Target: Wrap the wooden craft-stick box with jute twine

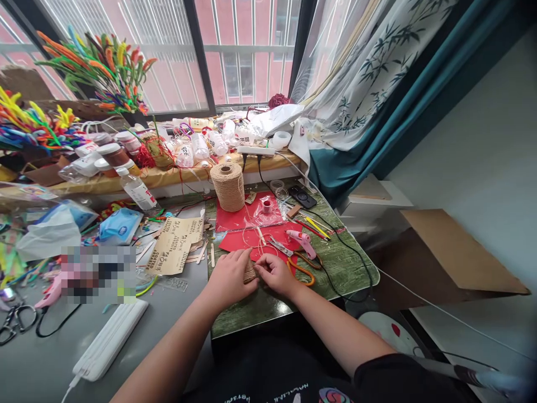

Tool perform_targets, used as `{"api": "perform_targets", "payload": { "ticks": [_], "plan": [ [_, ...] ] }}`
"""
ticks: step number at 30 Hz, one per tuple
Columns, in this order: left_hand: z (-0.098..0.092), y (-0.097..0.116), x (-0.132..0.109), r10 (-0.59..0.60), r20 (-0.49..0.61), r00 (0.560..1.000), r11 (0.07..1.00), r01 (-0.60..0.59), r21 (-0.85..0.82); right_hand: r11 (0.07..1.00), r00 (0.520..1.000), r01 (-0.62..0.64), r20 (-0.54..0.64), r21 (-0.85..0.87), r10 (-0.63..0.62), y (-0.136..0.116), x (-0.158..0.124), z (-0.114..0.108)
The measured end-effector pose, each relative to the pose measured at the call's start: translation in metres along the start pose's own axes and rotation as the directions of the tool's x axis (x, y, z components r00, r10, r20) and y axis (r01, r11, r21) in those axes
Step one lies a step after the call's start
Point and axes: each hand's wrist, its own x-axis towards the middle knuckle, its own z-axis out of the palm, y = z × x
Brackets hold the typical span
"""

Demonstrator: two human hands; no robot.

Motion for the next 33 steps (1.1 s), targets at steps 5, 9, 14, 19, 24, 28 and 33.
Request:
{"api": "perform_targets", "payload": {
  "ticks": [5, 9, 14, 19, 24, 28, 33],
  "plan": [
    [0.005, -0.006, -0.003, -0.008, -0.007, 1.0, 1.0, 0.008, -0.003, 0.984, 0.998, -0.059, 0.01, 0.166, 0.058, 0.011, 0.005, 0.003],
    [0.003, -0.011, -0.008, -0.012, -0.064, 0.998, 0.998, 0.008, -0.064, 0.954, 0.997, -0.081, 0.013, 0.288, 0.081, 0.027, 0.01, 0.012],
    [0.008, -0.026, -0.028, -0.063, -0.194, 0.979, 0.963, 0.009, -0.268, 0.987, 1.0, 0.021, 0.015, 0.16, -0.024, 0.015, 0.012, 0.018],
    [0.042, -0.031, -0.053, -0.229, -0.347, 0.91, 0.81, -0.02, -0.586, 0.92, 0.958, 0.285, 0.101, -0.269, -0.267, -0.022, 0.014, 0.02],
    [0.065, -0.027, -0.063, -0.297, -0.347, 0.89, 0.705, -0.042, -0.708, 0.797, 0.905, 0.424, 0.234, -0.429, -0.355, -0.043, 0.013, 0.023],
    [0.066, -0.03, -0.065, -0.305, -0.322, 0.896, 0.681, -0.032, -0.732, 0.739, 0.882, 0.468, 0.305, -0.484, -0.358, -0.046, 0.01, 0.018],
    [0.066, -0.035, -0.065, -0.288, -0.312, 0.905, 0.663, -0.046, -0.747, 0.825, 0.943, 0.334, 0.16, -0.456, -0.293, -0.04, 0.007, 0.015]
  ]
}}
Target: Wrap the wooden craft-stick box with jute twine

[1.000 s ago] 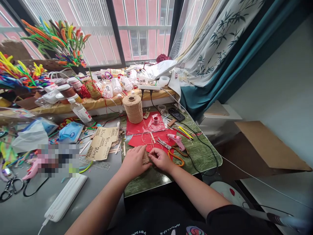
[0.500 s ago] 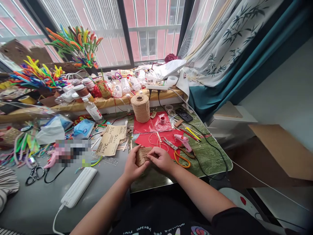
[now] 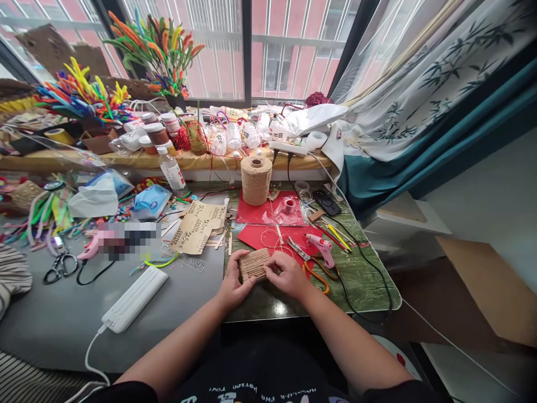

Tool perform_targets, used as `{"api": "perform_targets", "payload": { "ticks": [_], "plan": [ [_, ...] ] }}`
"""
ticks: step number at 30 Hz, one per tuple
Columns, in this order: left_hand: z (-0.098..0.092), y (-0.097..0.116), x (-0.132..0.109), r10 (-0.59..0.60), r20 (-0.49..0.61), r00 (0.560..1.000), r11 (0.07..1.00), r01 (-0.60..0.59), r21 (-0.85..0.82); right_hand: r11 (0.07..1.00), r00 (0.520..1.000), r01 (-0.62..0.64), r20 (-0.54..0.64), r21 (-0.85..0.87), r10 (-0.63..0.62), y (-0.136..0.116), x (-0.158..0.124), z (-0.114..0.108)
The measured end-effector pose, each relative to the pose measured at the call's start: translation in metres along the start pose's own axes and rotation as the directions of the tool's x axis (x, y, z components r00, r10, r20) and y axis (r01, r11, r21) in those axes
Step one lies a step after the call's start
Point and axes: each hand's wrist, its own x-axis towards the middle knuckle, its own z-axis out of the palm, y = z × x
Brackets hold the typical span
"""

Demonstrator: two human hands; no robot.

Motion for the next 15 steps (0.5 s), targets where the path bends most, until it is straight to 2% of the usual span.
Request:
{"api": "perform_targets", "payload": {
  "ticks": [5, 9, 15],
  "plan": [
    [0.0, -0.007, 0.002, -0.002, -0.016, 1.0, 1.0, 0.002, -0.019, 0.997, 0.995, -0.069, -0.064, 0.046, 0.072, -0.003, 0.0, 0.008],
    [0.001, -0.009, 0.006, -0.019, -0.039, 0.999, 1.0, 0.018, -0.014, 0.991, 0.989, -0.113, -0.085, 0.073, 0.119, 0.0, 0.001, 0.004],
    [0.006, -0.007, 0.008, -0.036, -0.051, 0.998, 0.999, 0.037, 0.027, 0.887, 0.933, -0.337, -0.015, 0.316, 0.359, 0.018, -0.004, -0.007]
  ]
}}
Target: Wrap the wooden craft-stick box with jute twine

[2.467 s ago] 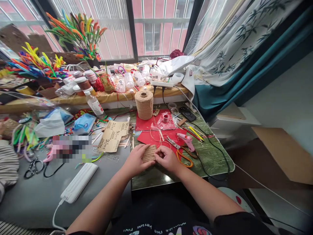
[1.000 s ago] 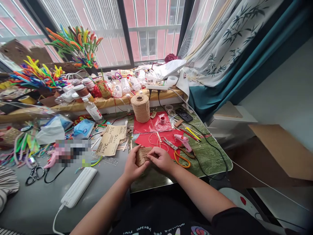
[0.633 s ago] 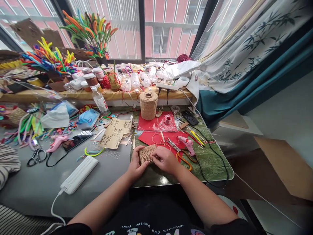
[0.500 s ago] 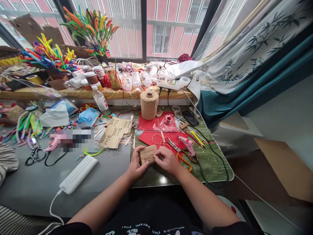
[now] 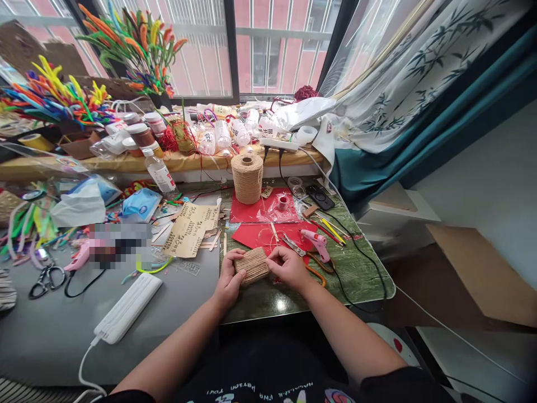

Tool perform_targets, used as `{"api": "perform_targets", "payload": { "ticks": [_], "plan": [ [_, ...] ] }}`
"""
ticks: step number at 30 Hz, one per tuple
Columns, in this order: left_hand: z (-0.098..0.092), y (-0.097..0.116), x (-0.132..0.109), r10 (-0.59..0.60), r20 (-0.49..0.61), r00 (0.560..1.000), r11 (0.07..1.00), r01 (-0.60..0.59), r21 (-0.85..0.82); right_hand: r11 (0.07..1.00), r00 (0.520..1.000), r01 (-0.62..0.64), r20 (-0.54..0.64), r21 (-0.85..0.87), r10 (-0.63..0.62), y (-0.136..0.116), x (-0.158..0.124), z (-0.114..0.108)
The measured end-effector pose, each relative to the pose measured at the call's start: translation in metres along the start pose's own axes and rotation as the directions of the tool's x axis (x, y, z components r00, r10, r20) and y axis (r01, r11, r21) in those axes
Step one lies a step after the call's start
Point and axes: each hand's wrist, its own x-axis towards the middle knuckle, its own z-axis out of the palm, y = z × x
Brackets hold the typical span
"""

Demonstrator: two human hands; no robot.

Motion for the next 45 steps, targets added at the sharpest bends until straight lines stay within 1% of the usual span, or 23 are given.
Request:
{"api": "perform_targets", "payload": {
  "ticks": [2, 5, 8, 9, 10, 11, 12, 13, 15, 18, 20, 22, 23, 25, 27, 29, 31, 33, 36, 38, 42, 45],
  "plan": [
    [0.0, 0.003, 0.0, -0.005, -0.005, 1.0, 1.0, 0.005, 0.03, 0.998, 0.999, -0.037, -0.003, 0.055, 0.037, 0.006, 0.0, 0.001],
    [-0.006, 0.014, 0.003, -0.022, -0.002, 1.0, 0.994, 0.022, 0.104, 0.987, 0.998, -0.031, -0.045, 0.16, 0.038, 0.011, 0.0, 0.009],
    [-0.014, 0.037, 0.016, -0.029, 0.025, 0.999, 0.977, 0.023, 0.214, 0.964, 0.995, -0.025, -0.09, 0.265, 0.051, 0.012, 0.0, 0.019],
    [-0.015, 0.047, 0.021, -0.021, 0.045, 0.999, 0.967, 0.009, 0.257, 0.959, 0.993, -0.031, -0.097, 0.283, 0.061, 0.012, 0.0, 0.022],
    [-0.015, 0.056, 0.028, -0.004, 0.095, 0.995, 0.952, -0.025, 0.306, 0.955, 0.992, -0.037, -0.101, 0.293, 0.069, 0.012, 0.0, 0.024],
    [-0.013, 0.064, 0.034, 0.019, 0.215, 0.977, 0.901, -0.11, 0.419, 0.953, 0.992, -0.039, -0.102, 0.3, 0.073, 0.012, 0.001, 0.025],
    [-0.009, 0.071, 0.04, 0.038, 0.301, 0.953, 0.845, -0.192, 0.499, 0.95, 0.992, -0.037, -0.104, 0.309, 0.073, 0.012, 0.001, 0.025],
    [-0.005, 0.076, 0.045, 0.023, 0.358, 0.933, 0.796, -0.234, 0.559, 0.947, 0.993, -0.033, -0.1, 0.321, 0.069, 0.013, 0.002, 0.024],
    [0.004, 0.08, 0.05, -0.017, 0.383, 0.923, 0.726, -0.253, 0.64, 0.938, 0.996, -0.034, -0.067, 0.346, 0.061, 0.016, 0.003, 0.019],
    [0.008, 0.077, 0.051, -0.028, 0.359, 0.933, 0.699, -0.238, 0.674, 0.937, 0.998, -0.047, -0.025, 0.345, 0.059, 0.022, 0.002, 0.008],
    [0.005, 0.073, 0.049, -0.003, 0.36, 0.933, 0.713, -0.251, 0.655, 0.944, 0.998, -0.06, -0.006, 0.324, 0.065, 0.025, -0.001, 0.003],
    [0.0, 0.069, 0.045, 0.03, 0.359, 0.933, 0.75, -0.258, 0.608, 0.947, 0.998, -0.069, 0.028, 0.312, 0.063, 0.023, -0.005, 0.001],
    [-0.002, 0.067, 0.043, 0.046, 0.35, 0.935, 0.774, -0.255, 0.579, 0.95, 0.998, -0.066, 0.043, 0.306, 0.055, 0.021, -0.007, 0.001],
    [-0.003, 0.061, 0.038, 0.077, 0.298, 0.951, 0.821, -0.23, 0.522, 0.962, 0.999, -0.037, 0.037, 0.271, 0.028, 0.013, -0.01, 0.002],
    [-0.002, 0.051, 0.031, 0.1, 0.226, 0.969, 0.861, -0.199, 0.469, 0.985, 1.0, 0.007, 0.012, 0.174, -0.009, 0.002, -0.011, 0.003],
    [0.001, 0.04, 0.024, 0.115, 0.162, 0.98, 0.894, -0.174, 0.413, 0.998, 0.998, 0.06, 0.005, 0.027, -0.06, -0.008, -0.01, 0.003],
    [0.001, 0.029, 0.018, 0.113, 0.125, 0.986, 0.922, -0.151, 0.357, 0.988, 0.994, 0.111, 0.005, -0.11, -0.111, -0.016, -0.008, 0.005],
    [-0.001, 0.02, 0.015, 0.094, 0.123, 0.988, 0.949, -0.126, 0.289, 0.972, 0.99, 0.136, 0.003, -0.191, -0.138, -0.021, -0.006, 0.008],
    [-0.007, 0.011, 0.013, 0.057, 0.162, 0.985, 0.987, -0.08, 0.139, 0.964, 0.991, 0.128, 0.0, -0.233, -0.132, -0.024, -0.005, 0.014],
    [-0.009, 0.006, 0.012, 0.036, 0.161, 0.986, 0.997, -0.047, 0.065, 0.956, 0.991, 0.133, 0.004, -0.261, -0.137, -0.025, -0.006, 0.017],
    [-0.008, 0.001, 0.009, 0.006, 0.115, 0.993, 1.0, -0.004, -0.014, 0.926, 0.983, 0.176, 0.013, -0.335, -0.183, -0.027, -0.008, 0.024],
    [-0.01, 0.001, 0.008, 0.007, 0.112, 0.994, 0.997, 0.002, -0.081, 0.891, 0.975, 0.211, 0.024, -0.402, -0.22, -0.033, -0.008, 0.03]
  ]
}}
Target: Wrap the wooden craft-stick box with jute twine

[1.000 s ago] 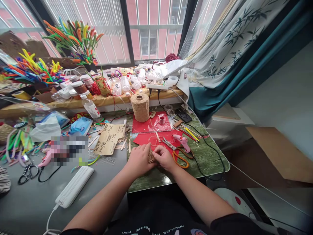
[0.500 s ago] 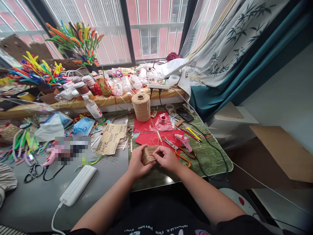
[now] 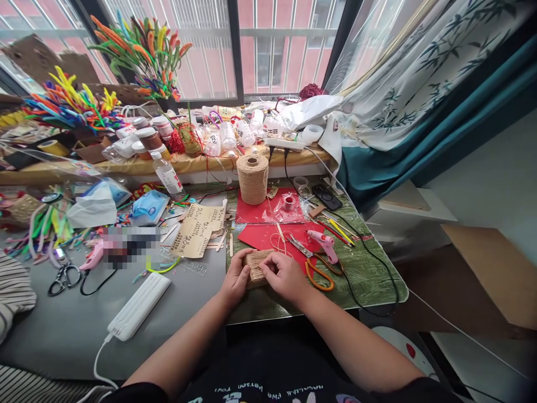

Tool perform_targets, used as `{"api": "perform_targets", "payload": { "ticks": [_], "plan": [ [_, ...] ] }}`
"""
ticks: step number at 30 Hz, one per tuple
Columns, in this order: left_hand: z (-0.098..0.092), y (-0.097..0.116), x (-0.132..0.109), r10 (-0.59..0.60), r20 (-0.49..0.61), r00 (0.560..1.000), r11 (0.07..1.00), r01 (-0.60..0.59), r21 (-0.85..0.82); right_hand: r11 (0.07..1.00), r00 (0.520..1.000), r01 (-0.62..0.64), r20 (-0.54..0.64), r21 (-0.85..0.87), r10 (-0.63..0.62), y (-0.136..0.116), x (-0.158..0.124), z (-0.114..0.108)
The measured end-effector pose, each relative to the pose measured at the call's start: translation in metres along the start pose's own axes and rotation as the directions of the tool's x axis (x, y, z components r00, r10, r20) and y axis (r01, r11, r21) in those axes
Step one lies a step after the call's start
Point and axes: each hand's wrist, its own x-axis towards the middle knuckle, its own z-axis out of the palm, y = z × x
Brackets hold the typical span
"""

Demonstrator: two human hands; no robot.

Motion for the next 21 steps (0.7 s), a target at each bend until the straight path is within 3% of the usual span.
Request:
{"api": "perform_targets", "payload": {
  "ticks": [7, 14, 21],
  "plan": [
    [-0.016, 0.007, -0.001, 0.02, 0.111, 0.994, 0.999, -0.015, -0.047, 0.996, 0.998, 0.04, 0.055, -0.084, -0.035, -0.012, 0.003, 0.001],
    [-0.014, -0.005, -0.014, -0.017, 0.103, 0.994, 0.998, 0.023, -0.061, 0.999, 0.998, 0.008, 0.056, -0.047, -0.005, 0.007, 0.001, -0.015],
    [-0.011, -0.003, -0.012, -0.016, 0.112, 0.994, 0.996, 0.025, -0.082, 1.0, 1.0, -0.001, 0.029, -0.021, 0.002, 0.014, 0.0, -0.022]
  ]
}}
